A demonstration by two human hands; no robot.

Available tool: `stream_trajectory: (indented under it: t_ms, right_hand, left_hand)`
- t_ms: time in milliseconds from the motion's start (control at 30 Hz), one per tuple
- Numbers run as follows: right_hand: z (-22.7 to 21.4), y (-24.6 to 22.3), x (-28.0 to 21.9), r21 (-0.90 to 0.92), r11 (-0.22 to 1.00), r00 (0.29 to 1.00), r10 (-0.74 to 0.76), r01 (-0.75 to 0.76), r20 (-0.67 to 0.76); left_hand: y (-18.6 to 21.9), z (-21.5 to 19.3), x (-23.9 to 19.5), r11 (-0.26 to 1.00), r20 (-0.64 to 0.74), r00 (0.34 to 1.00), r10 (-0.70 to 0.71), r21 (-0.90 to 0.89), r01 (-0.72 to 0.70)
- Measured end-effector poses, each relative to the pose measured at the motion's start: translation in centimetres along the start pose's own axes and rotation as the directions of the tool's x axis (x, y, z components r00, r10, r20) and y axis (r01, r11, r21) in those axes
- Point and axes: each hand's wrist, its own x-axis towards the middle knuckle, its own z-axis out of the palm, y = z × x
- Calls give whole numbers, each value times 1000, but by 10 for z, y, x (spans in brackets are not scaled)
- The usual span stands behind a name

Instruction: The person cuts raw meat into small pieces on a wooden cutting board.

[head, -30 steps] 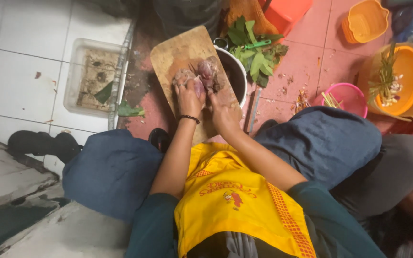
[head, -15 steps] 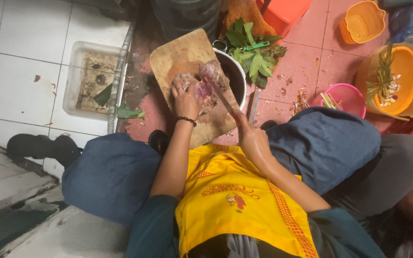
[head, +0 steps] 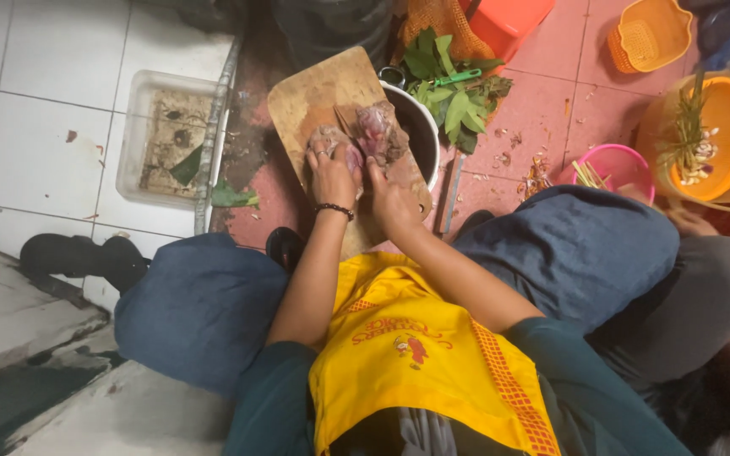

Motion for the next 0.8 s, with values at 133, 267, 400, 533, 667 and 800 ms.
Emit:
stream_trajectory:
  t_ms: [133,267,400,533,667,800]
  right_hand:
    - [-31,4,-43,1,1000,999,-2,2,35]
    - [-39,9,-69,-5,1000,996,-26,27,86]
    - [-27,-9,-22,38,990,973,127,-137,192]
    - [19,19,7,56,998,1000,-25,25,-7]
    - [-36,9,-46,26,998,991,48,-52,127]
    - [-41,16,-83,-41,992,942,125,-118,311]
  left_hand:
    - [3,-5,2,1000,7,1000,-29,-11,29]
    - [4,-3,0,1000,5,1000,-6,-17,6]
    - [3,2,3,1000,27,1000,-1,27,1]
    - [0,-2,0,999,-34,999,20,51,-18]
    - [-2,2,-6,1000,-72,997,19,21,-18]
    - [-1,6,-3,998,-64,998,8,57,-5]
